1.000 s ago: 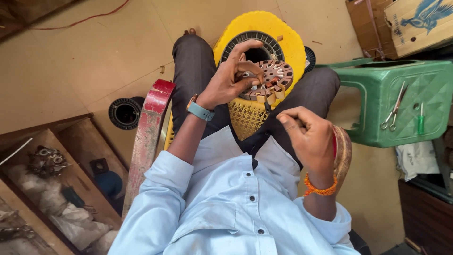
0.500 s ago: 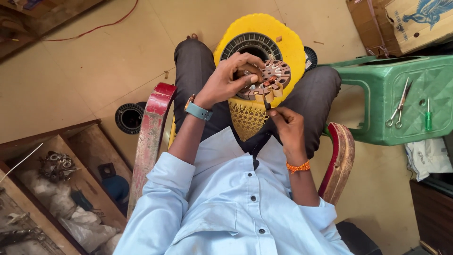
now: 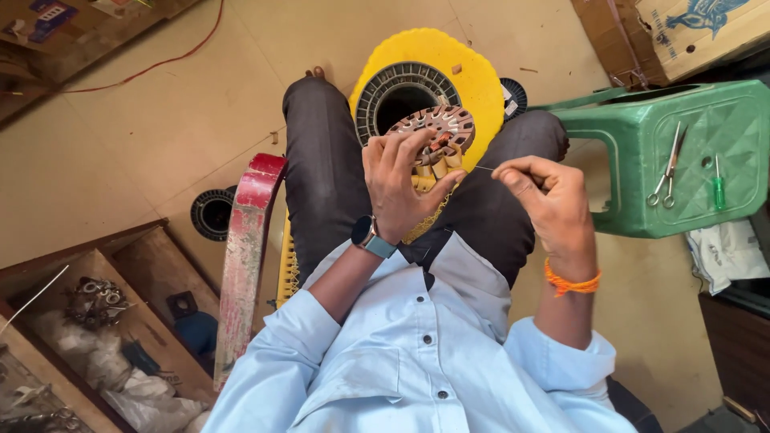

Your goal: The person winds copper wire around the slots of a motor stator, using a small tool to push the wire into place. They rotate the stator and continue winding the wire into each slot.

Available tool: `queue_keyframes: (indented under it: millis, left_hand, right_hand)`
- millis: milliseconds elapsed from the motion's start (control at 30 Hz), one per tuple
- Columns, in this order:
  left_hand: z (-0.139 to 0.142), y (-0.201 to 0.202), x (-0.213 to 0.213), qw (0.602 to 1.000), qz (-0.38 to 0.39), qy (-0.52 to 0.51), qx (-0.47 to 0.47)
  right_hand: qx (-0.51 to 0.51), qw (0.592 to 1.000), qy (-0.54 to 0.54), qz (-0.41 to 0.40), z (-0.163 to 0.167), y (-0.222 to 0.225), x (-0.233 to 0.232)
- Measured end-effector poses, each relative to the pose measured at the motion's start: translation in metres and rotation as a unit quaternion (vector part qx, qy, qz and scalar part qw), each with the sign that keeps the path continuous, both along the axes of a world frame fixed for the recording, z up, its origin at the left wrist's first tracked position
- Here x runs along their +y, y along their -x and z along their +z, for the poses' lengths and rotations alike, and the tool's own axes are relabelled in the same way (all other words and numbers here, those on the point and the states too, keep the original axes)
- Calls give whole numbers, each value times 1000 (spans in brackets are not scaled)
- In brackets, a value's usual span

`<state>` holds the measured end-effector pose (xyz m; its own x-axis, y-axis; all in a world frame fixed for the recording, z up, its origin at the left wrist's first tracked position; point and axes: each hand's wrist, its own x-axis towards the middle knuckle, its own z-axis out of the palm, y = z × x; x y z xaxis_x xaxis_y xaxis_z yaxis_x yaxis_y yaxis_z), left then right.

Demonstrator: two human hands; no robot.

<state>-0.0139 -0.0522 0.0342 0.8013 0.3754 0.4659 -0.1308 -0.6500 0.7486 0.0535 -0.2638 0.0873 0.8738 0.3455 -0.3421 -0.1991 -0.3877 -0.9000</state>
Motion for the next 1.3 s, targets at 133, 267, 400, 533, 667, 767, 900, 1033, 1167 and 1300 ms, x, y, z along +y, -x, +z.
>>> queue_keyframes:
  millis: [133, 267, 400, 533, 667, 767, 900, 1033, 1167, 1300]
  left_hand:
    - [-7, 2, -5, 1000, -2, 24, -3]
    - [-25, 1, -2, 999, -26, 29, -2]
    - [-37, 1, -3, 1000, -28, -7, -10]
    - [-31, -3, 4, 997, -78, 25, -12]
    - [-14, 2, 38, 959, -238, 148, 30]
    - [-4, 5, 55, 914, -292, 271, 79]
    - [-4, -11, 45, 872, -231, 408, 141]
    - [-10, -30, 41, 849, -240, 453, 129]
    - [-16, -38, 60, 858, -301, 397, 125]
    - [-18, -40, 73, 926, -334, 174, 24]
  right_hand:
    - [-24, 995, 41, 87, 19, -26, 16]
    - [-45, 991, 45, 121, 26, -50, 35]
    - [-38, 981, 18, 187, 27, -63, 57]
    - [-30, 971, 104, 212, 17, -79, 81]
    - [-162, 935, 147, 279, 1, -97, 104]
    - [-185, 914, 151, 329, -4, -107, 114]
    - [-183, 917, 139, 326, 1, -108, 117]
    - [-286, 894, 161, 304, 22, -94, 108]
    - [-301, 898, 204, 248, 51, -49, 82]
    - [-232, 942, 173, 167, 60, 3, 68]
